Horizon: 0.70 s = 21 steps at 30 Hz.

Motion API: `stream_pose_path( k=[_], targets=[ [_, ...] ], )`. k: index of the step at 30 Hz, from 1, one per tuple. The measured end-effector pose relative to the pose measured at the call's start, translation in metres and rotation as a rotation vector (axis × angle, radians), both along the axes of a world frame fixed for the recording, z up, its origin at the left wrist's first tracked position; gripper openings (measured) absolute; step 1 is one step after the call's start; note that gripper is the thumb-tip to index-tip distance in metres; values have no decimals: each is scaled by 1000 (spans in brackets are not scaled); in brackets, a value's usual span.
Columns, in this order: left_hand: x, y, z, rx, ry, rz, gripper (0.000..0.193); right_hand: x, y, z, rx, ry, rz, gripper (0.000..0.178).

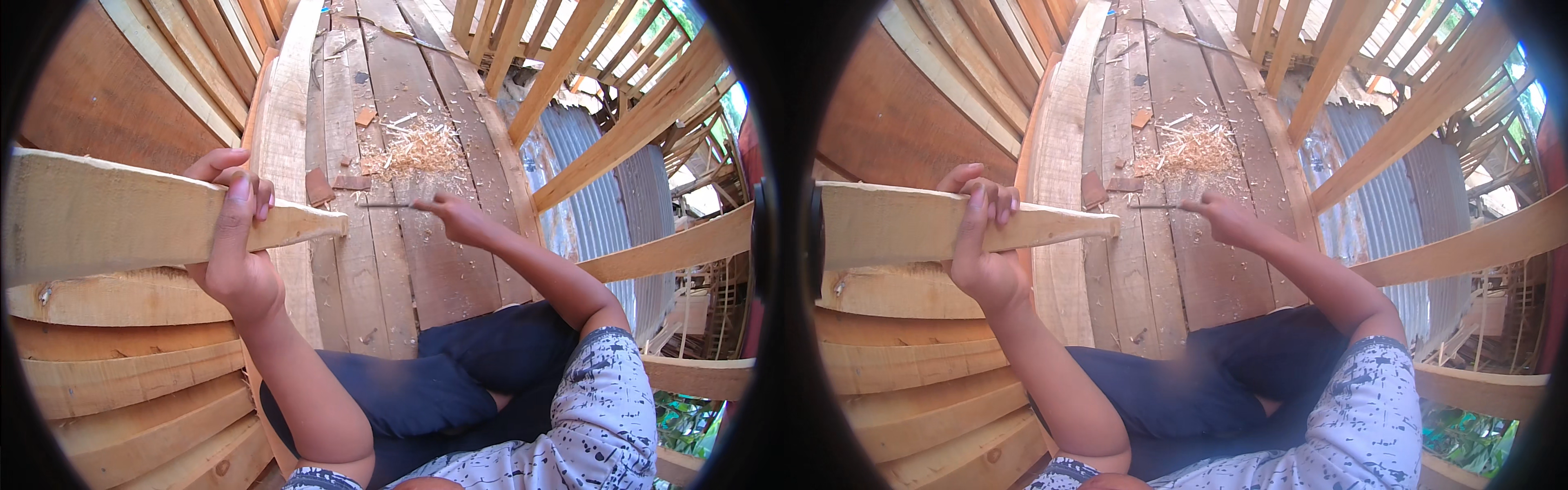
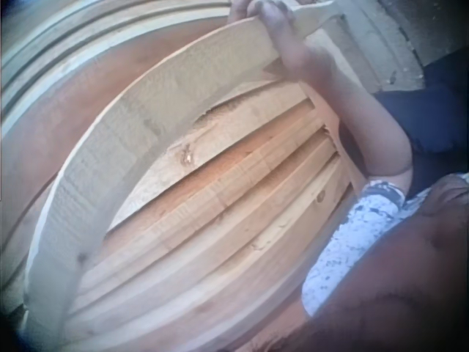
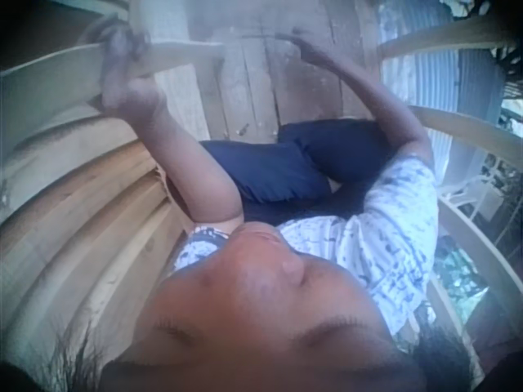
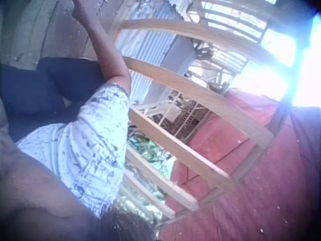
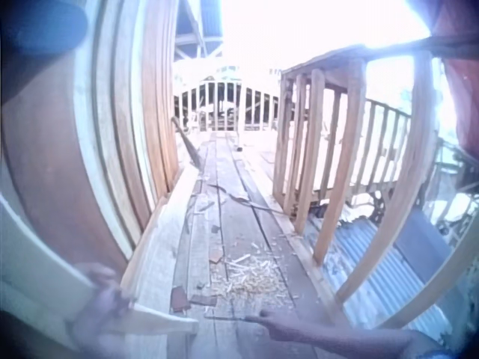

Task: The person sits cross-legged on a wooden floor and uses a knife to carve a long, curved piece of wood. They hold the wood with their left hand and shave thin layers from the surface with their right hand, creating wood shavings that fall onto the floor.

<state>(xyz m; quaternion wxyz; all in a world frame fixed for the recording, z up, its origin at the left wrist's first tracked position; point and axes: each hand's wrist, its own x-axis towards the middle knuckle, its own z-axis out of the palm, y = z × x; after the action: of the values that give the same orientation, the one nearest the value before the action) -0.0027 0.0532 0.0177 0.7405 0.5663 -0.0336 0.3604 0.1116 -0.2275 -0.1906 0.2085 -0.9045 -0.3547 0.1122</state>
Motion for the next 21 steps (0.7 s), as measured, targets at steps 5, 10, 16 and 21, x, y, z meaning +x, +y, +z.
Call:
stream_pose_path(
  k=[5, 10, 16, 21],
  targets=[
    [1, -1, 0, -14, 5, 5, 21, -8, 2, -37, -24, -62, -53, 69],
    [1, 2, -2, 29, -34, 34, 19, 2, -10, -12, -69, -190, -158, 70],
    [3, -3, -1, 45, -6, 28, 19, 1, -7, -41, -26, -89, 93, 72],
    [1, -3, -2, 37, 1, -1, 20, 29, -40, -16, -165, -191, -178, 75]
  ],
)
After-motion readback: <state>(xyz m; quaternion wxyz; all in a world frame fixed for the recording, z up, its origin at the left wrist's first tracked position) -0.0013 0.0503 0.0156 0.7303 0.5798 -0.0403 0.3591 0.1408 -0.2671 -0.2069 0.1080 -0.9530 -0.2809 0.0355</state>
